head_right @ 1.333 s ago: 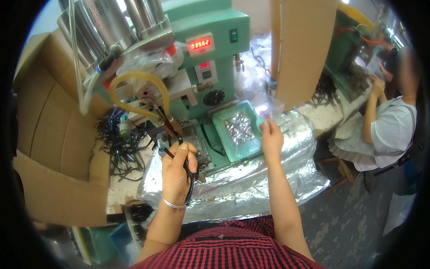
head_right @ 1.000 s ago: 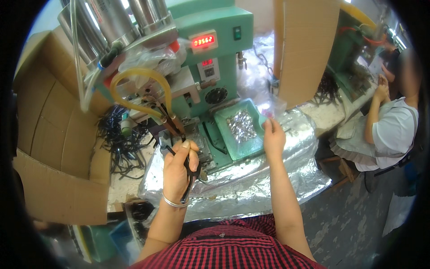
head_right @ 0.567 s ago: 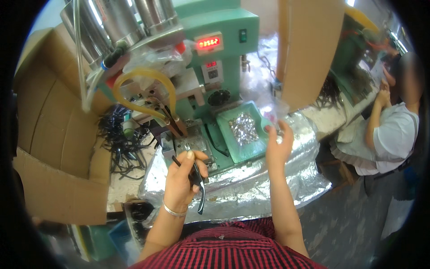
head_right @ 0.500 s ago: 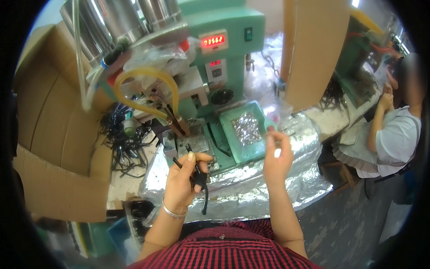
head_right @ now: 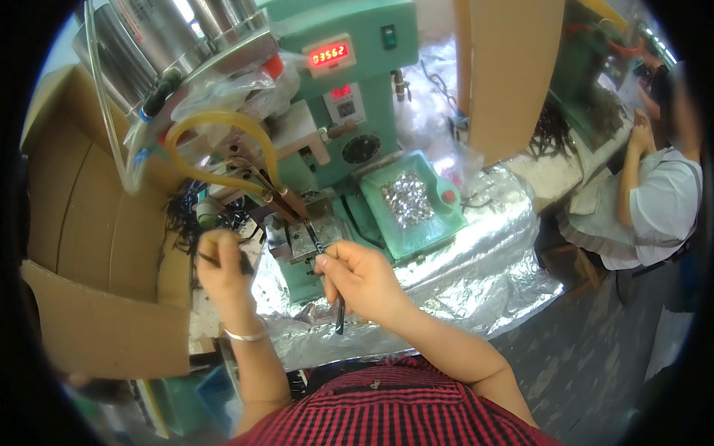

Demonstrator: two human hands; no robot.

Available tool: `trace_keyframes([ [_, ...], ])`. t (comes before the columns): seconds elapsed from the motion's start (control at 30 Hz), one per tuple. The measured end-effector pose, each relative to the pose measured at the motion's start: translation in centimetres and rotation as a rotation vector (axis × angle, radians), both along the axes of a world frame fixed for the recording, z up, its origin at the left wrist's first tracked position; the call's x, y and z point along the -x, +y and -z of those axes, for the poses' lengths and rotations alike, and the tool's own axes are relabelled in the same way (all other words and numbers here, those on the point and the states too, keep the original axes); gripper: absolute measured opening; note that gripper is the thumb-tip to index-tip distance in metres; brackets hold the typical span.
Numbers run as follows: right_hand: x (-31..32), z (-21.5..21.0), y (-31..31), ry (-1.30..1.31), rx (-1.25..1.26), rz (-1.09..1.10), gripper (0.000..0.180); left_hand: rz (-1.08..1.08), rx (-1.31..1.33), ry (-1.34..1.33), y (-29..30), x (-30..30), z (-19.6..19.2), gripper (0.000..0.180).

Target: The person operates a small green machine to process black wires and small metallic components. They repeatedly pick up wires, place them into the machine, and collect the processed components into a green tray. The task is performed continuously throughout the clip.

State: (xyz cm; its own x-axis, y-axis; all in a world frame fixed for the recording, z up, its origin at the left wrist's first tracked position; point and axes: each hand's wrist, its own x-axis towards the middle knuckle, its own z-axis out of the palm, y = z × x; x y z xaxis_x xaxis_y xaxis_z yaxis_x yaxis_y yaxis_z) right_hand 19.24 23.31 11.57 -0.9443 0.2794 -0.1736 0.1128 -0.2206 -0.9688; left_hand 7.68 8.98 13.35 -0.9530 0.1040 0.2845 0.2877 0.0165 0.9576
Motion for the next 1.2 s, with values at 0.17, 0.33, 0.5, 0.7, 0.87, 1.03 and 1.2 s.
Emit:
trace_keyframes([
  [0.17, 0.3, 0.0, -0.4, 0.013, 0.053, 0.019, 0.02, -0.015, -0.213, -0.009, -0.1, 2.9, 0.1, 0.019],
  [0.33, 0.2, -0.1, -0.6, 0.044, 0.06, 0.026, 0.02, 0.061, -0.252, 0.017, 0.0, 2.8, 0.4, 0.016],
  [0.5, 0.2, -0.1, -0.8, 0.067, 0.057, 0.05, 0.02, 0.115, -0.26, -0.026, -0.4, 3.0, 0.6, 0.017],
  [0.7, 0.1, 0.1, -1.1, 0.1, 0.063, 0.065, 0.019, 0.067, -0.272, -0.044, 0.2, 2.4, -0.1, 0.017],
  [0.87, 0.2, 0.0, -1.2, 0.103, 0.079, 0.054, 0.019, 0.05, -0.217, -0.061, -0.2, 1.4, -0.1, 0.014],
  [1.03, 0.4, 0.4, -0.7, 0.124, 0.057, 0.033, 0.02, 0.182, -0.067, -0.132, -0.9, -2.2, 2.4, 0.017],
  [1.2, -0.1, 0.6, -0.1, 0.104, -0.015, 0.089, 0.02, 0.52, -0.052, -0.413, 0.9, -4.3, 2.0, 0.026],
])
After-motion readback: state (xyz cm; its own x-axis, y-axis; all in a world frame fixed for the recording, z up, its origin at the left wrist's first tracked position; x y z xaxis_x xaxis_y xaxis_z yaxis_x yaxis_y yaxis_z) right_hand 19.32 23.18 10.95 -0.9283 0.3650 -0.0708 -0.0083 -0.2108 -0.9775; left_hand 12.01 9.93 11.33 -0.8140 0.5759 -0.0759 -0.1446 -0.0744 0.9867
